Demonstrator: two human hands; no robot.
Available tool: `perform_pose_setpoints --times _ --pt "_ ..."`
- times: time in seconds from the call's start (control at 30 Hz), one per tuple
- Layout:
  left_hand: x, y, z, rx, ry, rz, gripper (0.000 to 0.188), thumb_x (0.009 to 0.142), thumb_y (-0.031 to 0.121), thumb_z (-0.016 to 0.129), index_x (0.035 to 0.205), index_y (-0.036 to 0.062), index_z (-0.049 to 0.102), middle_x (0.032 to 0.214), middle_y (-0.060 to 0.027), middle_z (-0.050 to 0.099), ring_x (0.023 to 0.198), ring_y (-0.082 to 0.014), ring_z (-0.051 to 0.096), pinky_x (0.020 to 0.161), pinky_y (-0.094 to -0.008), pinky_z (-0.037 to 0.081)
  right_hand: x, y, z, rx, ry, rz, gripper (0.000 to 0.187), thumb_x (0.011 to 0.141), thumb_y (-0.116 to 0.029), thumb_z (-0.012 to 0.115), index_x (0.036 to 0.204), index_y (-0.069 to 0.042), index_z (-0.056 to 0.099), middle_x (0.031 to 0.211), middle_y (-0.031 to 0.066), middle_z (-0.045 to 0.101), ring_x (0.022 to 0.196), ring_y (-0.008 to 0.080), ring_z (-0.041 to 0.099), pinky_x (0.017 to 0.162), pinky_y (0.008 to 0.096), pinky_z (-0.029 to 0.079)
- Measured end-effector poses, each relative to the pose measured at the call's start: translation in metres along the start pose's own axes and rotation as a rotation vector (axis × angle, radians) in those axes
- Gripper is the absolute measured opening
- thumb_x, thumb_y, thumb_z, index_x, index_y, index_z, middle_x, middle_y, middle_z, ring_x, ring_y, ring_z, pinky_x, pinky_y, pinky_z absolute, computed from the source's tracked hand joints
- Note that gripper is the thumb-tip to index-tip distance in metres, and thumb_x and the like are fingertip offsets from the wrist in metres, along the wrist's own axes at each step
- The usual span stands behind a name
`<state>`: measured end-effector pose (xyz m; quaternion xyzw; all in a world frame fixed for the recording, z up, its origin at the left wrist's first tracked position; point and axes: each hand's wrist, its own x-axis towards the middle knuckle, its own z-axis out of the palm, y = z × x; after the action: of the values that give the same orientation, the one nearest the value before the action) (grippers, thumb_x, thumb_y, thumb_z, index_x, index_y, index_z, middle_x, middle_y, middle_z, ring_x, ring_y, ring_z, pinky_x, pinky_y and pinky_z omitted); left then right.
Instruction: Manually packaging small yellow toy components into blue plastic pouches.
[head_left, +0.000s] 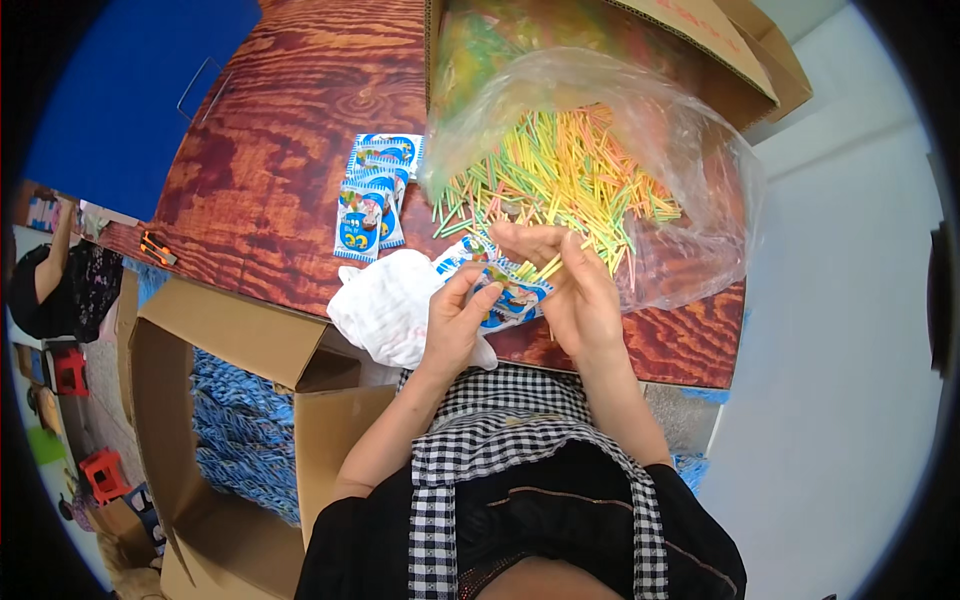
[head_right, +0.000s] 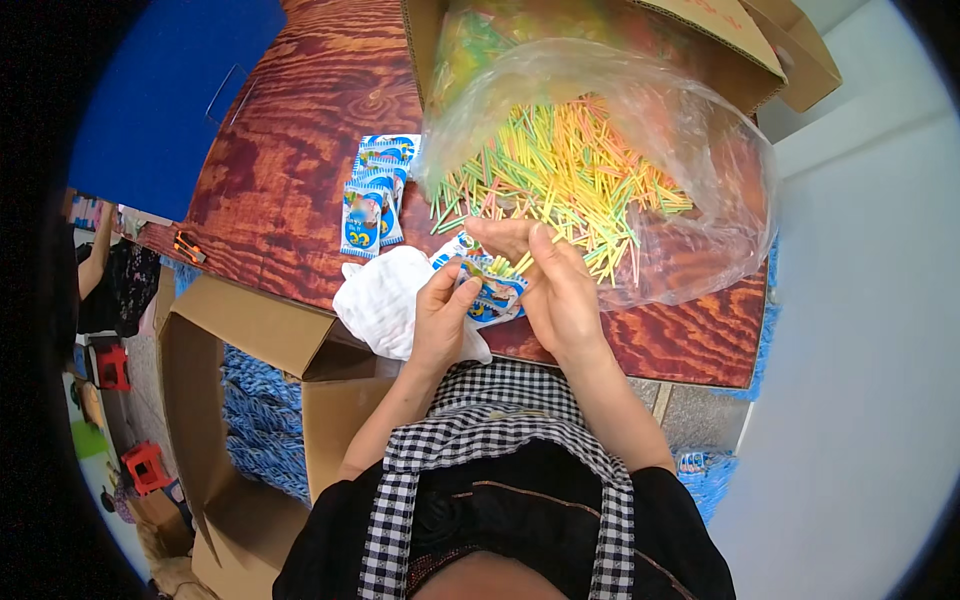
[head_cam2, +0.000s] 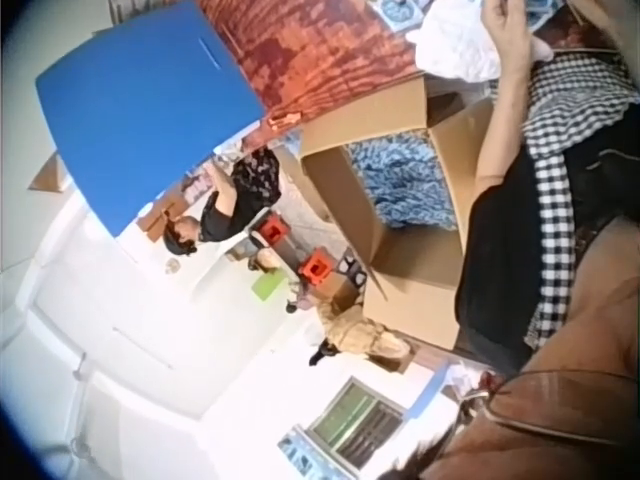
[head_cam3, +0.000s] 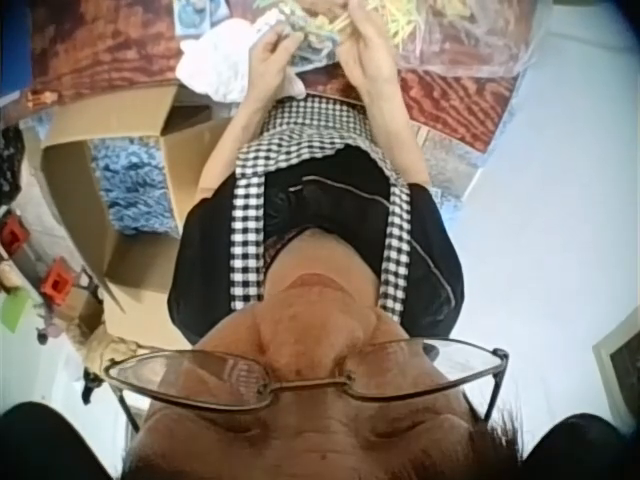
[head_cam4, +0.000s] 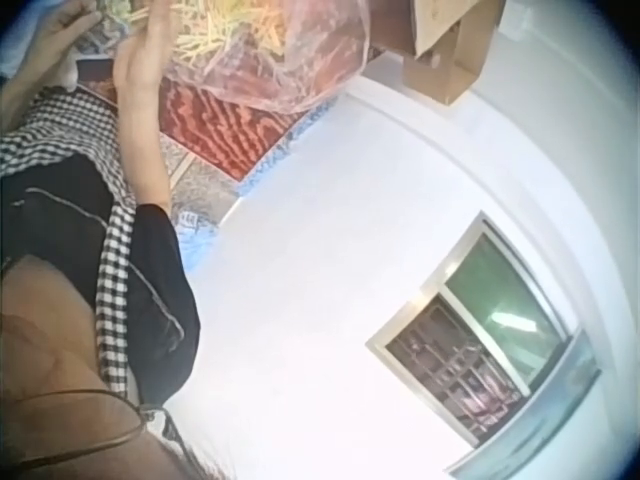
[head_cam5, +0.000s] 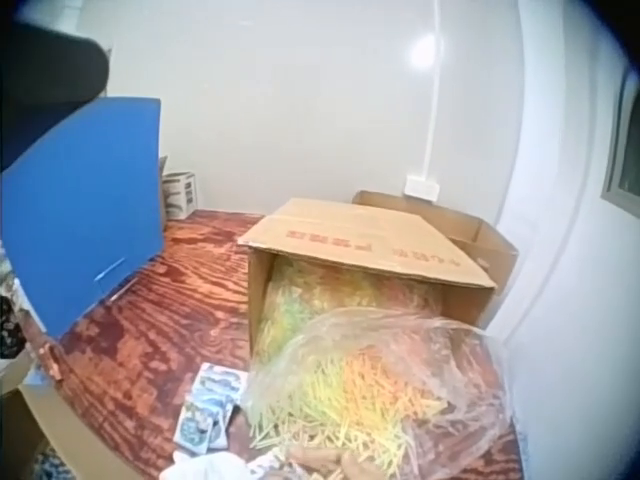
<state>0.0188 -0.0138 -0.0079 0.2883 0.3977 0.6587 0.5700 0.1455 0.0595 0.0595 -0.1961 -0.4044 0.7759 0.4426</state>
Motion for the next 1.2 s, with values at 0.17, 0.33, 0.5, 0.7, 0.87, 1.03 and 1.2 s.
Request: perform_pose_setpoints --times 0.17,0.33,0.5,0.7,0.87,1.03,1.2 --pt "-0.002 -0.002 -0.006 -0.016 -0.023 0.007 0.014 0.093 0.006 0.057 0.103 -0.0025 0.062 0.099 -0.0025 0.058 0.093 -0.0093 0.057 0.083 -0.0235 0.046 0.008 -0.017 0.01 -0.136 -0.055 -0.153 0.045 0.101 -0.033 0.038 0.114 0.006 0.056 0.126 0.0248 0.056 0.125 0.0335 0.049 0.11 0.044 0.031" --pt "-0.004 -0.002 -0.005 -0.047 -0.023 0.006 0.015 0.093 0.005 0.056 0.104 -0.0025 0.062 0.101 -0.0025 0.058 0.093 -0.0092 0.057 0.085 -0.0238 0.047 0.014 -0.023 0.017 -0.238 -0.094 -0.156 0.048 0.102 -0.034 0.037 0.114 0.007 0.057 0.127 0.0252 0.055 0.128 0.0328 0.045 0.111 0.0432 0.028" --pt "-0.006 0.003 -0.001 -0.059 -0.019 -0.006 0.016 0.093 0.003 0.055 0.107 -0.0023 0.061 0.103 -0.0026 0.059 0.095 -0.0091 0.058 0.086 -0.024 0.047 0.011 -0.015 0.012 -0.28 -0.12 -0.046 0.05 0.102 -0.035 0.036 0.116 0.007 0.059 0.13 0.025 0.053 0.13 0.0314 0.043 0.111 0.0426 0.027" --pt "-0.006 0.003 -0.001 -0.057 -0.02 0.0 0.016 0.093 0.003 0.056 0.107 -0.0021 0.061 0.104 -0.0028 0.06 0.095 -0.0087 0.057 0.085 -0.0235 0.047 0.004 -0.002 0.002 -0.458 -0.112 -0.03 0.051 0.1 -0.038 0.039 0.122 0.005 0.057 0.134 0.0205 0.052 0.13 0.0284 0.042 0.111 0.0408 0.027" --pt "-0.005 -0.003 -0.003 -0.084 -0.022 0.023 0.015 0.092 0.004 0.056 0.105 -0.0017 0.062 0.104 -0.0028 0.059 0.095 -0.0092 0.057 0.085 -0.0238 0.047 -0.002 -0.012 0.007 -0.435 -0.08 0.103 0.053 0.098 -0.041 0.044 0.125 0.004 0.053 0.135 0.017 0.05 0.128 0.0259 0.044 0.109 0.0379 0.029" --pt "-0.002 0.004 -0.002 -0.039 -0.035 0.038 0.016 0.092 0.006 0.057 0.105 -0.0018 0.062 0.105 -0.0038 0.061 0.095 -0.0097 0.057 0.086 -0.0247 0.046 -0.009 -0.016 0.005 -0.635 0.032 -0.1 0.034 0.095 -0.022 0.053 0.119 0.002 0.054 0.115 0.0117 0.057 0.108 0.0196 0.054 0.094 0.0306 0.04" --pt "0.001 0.009 -0.001 -0.046 0.007 0.045 0.016 0.092 0.007 0.058 0.105 -0.0014 0.063 0.105 -0.0046 0.061 0.095 -0.0099 0.057 0.086 -0.0248 0.046 -0.023 -0.004 0.011 -0.988 0.195 -0.344 0.004 0.09 -0.002 0.058 0.091 0.001 0.06 0.092 0.0086 0.055 0.08 0.0143 0.053 0.069 0.0244 0.043"
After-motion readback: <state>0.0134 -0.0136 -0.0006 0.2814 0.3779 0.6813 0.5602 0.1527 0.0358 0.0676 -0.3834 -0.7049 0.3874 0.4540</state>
